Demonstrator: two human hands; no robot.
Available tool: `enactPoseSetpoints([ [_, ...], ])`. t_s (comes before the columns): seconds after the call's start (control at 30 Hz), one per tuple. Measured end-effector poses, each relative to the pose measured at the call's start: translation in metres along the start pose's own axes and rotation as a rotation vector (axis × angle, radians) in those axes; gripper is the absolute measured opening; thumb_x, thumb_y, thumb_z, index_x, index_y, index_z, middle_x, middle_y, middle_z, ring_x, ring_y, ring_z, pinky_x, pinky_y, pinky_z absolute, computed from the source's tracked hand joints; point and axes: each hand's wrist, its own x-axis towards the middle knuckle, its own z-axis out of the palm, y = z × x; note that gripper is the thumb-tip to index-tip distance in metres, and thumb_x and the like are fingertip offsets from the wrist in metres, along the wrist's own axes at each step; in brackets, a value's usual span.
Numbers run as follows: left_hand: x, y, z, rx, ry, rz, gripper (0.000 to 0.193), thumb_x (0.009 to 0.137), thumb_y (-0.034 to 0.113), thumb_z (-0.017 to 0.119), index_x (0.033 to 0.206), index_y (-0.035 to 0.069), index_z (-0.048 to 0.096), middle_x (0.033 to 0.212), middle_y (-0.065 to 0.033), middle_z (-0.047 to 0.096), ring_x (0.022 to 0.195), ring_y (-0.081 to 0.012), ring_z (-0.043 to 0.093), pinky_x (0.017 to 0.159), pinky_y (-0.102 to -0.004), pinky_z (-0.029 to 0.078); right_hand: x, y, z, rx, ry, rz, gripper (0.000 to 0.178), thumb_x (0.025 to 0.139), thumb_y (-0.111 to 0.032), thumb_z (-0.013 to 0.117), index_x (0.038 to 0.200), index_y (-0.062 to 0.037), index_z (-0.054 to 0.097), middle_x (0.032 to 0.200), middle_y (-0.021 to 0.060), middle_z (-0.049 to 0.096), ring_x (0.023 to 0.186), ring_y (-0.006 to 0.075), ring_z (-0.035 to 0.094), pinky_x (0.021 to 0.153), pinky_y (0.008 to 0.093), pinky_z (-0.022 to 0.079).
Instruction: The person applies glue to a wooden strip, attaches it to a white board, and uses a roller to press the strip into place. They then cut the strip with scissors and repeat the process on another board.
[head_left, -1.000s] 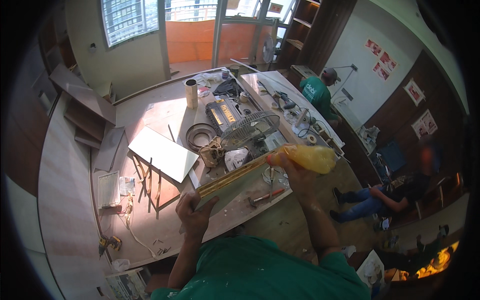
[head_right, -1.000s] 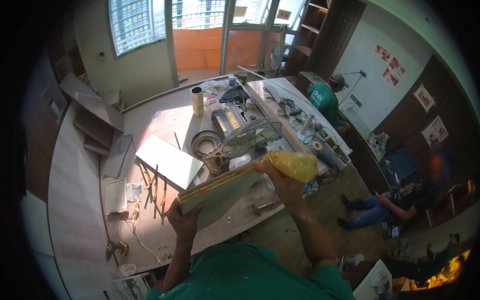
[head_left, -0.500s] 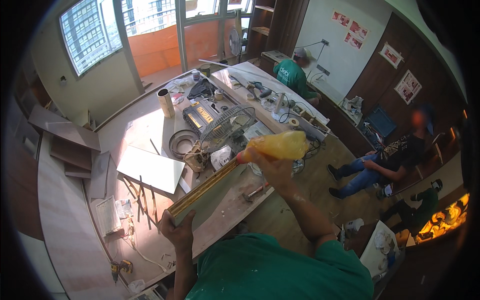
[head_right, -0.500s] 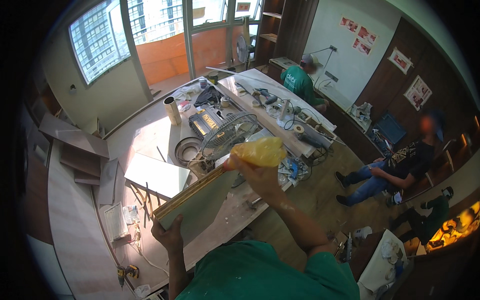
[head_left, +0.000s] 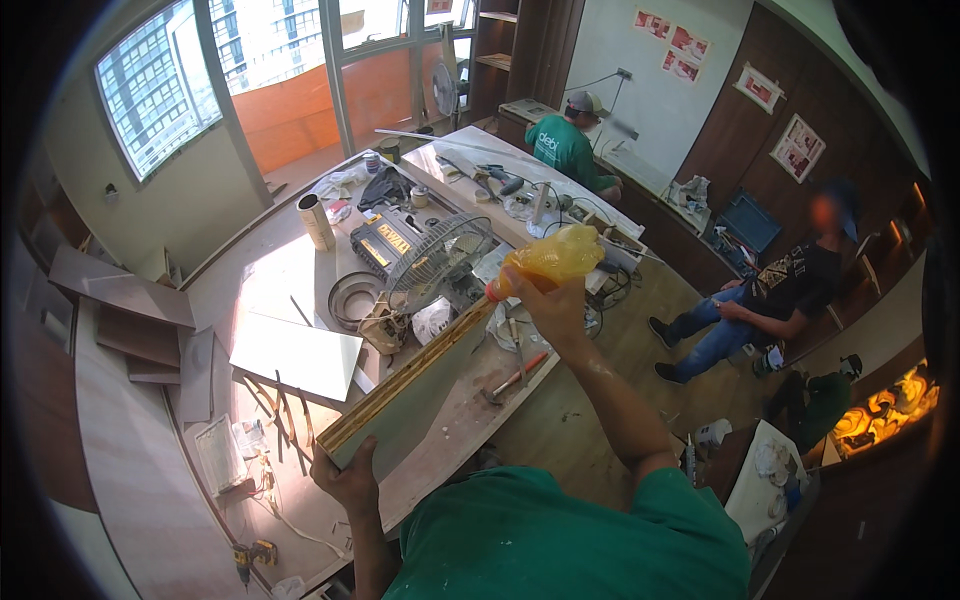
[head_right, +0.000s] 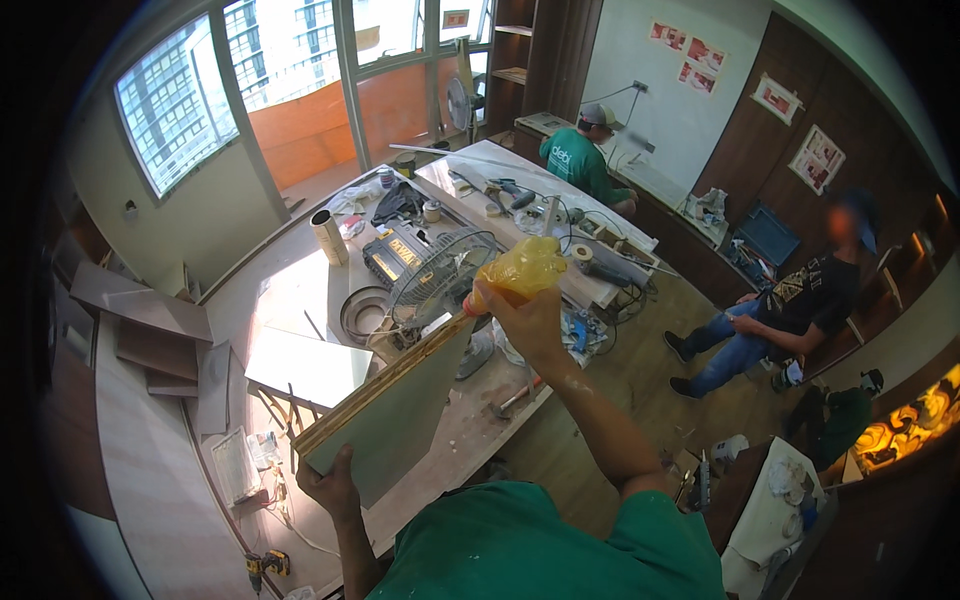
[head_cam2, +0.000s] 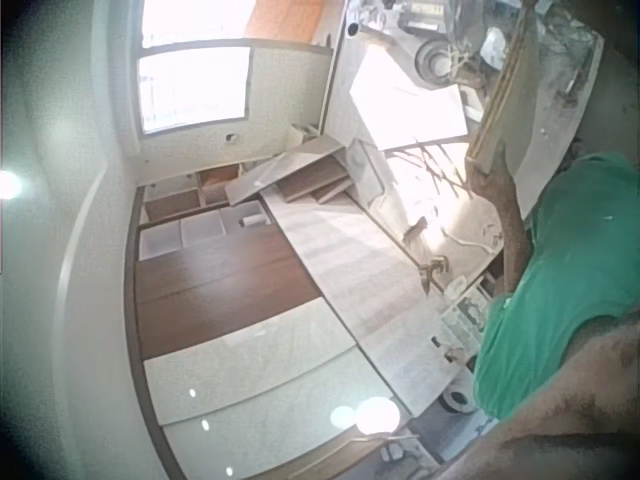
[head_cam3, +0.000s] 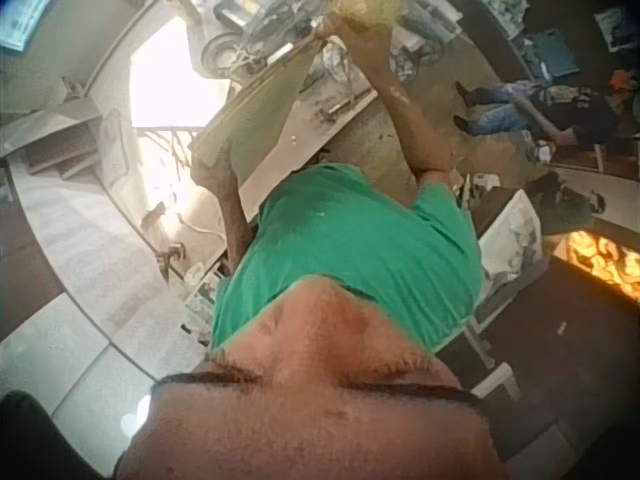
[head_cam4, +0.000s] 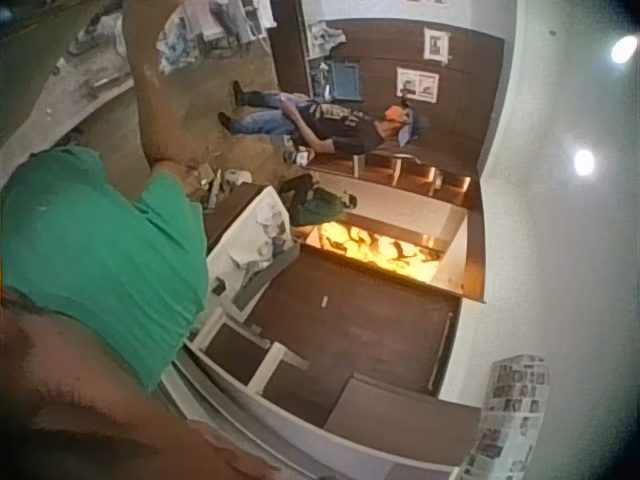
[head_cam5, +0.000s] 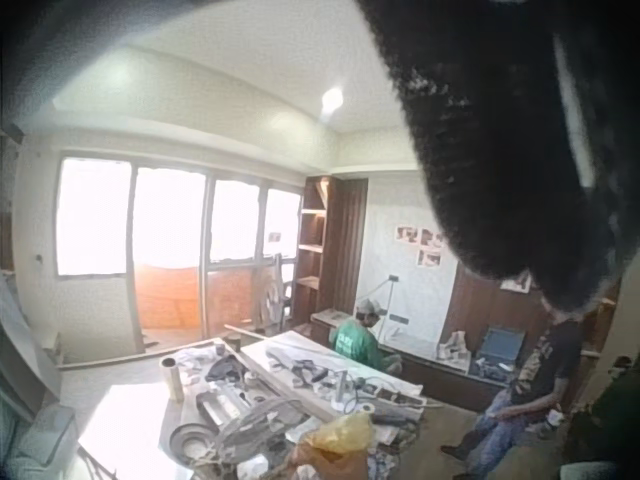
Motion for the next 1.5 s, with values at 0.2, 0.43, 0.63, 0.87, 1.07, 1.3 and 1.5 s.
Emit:
enactPoseSetpoints([
  [0.2, 0.000, 0.003, 0.005, 0.003, -0.005, 0.001, 0.029, 0.076, -0.001, 0.084, 0.100, -0.001, 0.068, 0.091, -0.0078, 0.070, 0.082, -0.0162, 0.066, 0.075, -0.0310, 0.053, -0.018, -0.017, 0.018, 0.151, -0.025, -0.008, 0.016, 0.092, -0.001, 0.073, 0.105, 0.0072, 0.067, 0.095, 0.0103, 0.072, 0.080, 0.0166, 0.073, 0.075, 0.0294, 0.060],
  [0.43, -0.003, 0.001, 0.007, 0.031, -0.007, 0.020, 0.026, 0.074, 0.002, 0.085, 0.094, 0.000, 0.069, 0.085, -0.0084, 0.070, 0.077, -0.0164, 0.066, 0.071, -0.0306, 0.051, -0.015, -0.001, 0.012, 0.117, 0.012, -0.021, 0.015, 0.093, -0.001, 0.071, 0.104, 0.0080, 0.067, 0.089, 0.0108, 0.073, 0.079, 0.0175, 0.073, 0.074, 0.0300, 0.060],
  [0.63, -0.003, -0.006, 0.009, 0.046, -0.009, 0.064, 0.037, 0.069, 0.003, 0.090, 0.076, 0.003, 0.054, 0.071, -0.0059, 0.056, 0.064, -0.0158, 0.052, 0.059, -0.0312, 0.042, -0.011, -0.014, 0.010, 0.153, -0.018, 0.029, 0.016, 0.093, -0.003, 0.072, 0.106, 0.0063, 0.068, 0.087, 0.0087, 0.074, 0.082, 0.0159, 0.073, 0.075, 0.0280, 0.059],
  [0.87, -0.008, -0.025, 0.015, 0.067, -0.084, 0.075, 0.044, 0.068, 0.004, 0.091, 0.077, 0.004, 0.048, 0.071, -0.0049, 0.050, 0.064, -0.0166, 0.046, 0.060, -0.0322, 0.040, -0.042, -0.082, 0.064, -0.277, -0.438, -0.372, 0.020, 0.093, -0.014, 0.076, 0.106, 0.0010, 0.071, 0.088, 0.0065, 0.076, 0.083, 0.0153, 0.072, 0.078, 0.0288, 0.057],
  [1.07, -0.009, -0.020, 0.008, 0.016, -0.032, 0.021, 0.043, 0.069, 0.004, 0.091, 0.077, 0.004, 0.049, 0.072, -0.0042, 0.052, 0.066, -0.0139, 0.048, 0.061, -0.0310, 0.042, -0.029, -0.047, 0.031, -0.060, -0.360, -0.211, 0.020, 0.093, -0.011, 0.076, 0.108, 0.0003, 0.070, 0.098, 0.0067, 0.074, 0.085, 0.0163, 0.072, 0.078, 0.0303, 0.057],
  [1.3, -0.002, 0.001, 0.009, -0.069, -0.006, -0.039, 0.035, 0.073, 0.003, 0.089, 0.077, 0.003, 0.054, 0.076, -0.0033, 0.061, 0.069, -0.0101, 0.055, 0.065, -0.0280, 0.047, -0.010, -0.010, -0.003, 0.155, -0.070, 0.053, 0.024, 0.091, 0.000, 0.074, 0.113, 0.0045, 0.065, 0.103, 0.0103, 0.070, 0.091, 0.0161, 0.070, 0.082, 0.0295, 0.059],
  [1.5, -0.002, 0.005, 0.006, -0.017, -0.040, 0.021, 0.028, 0.073, 0.002, 0.088, 0.090, 0.000, 0.067, 0.082, -0.0053, 0.068, 0.074, -0.0122, 0.063, 0.069, -0.0285, 0.050, -0.014, 0.002, -0.018, 0.114, 0.058, 0.013, 0.031, 0.090, -0.002, 0.076, 0.118, 0.0036, 0.063, 0.110, 0.0106, 0.069, 0.096, 0.0164, 0.069, 0.085, 0.0302, 0.057],
])
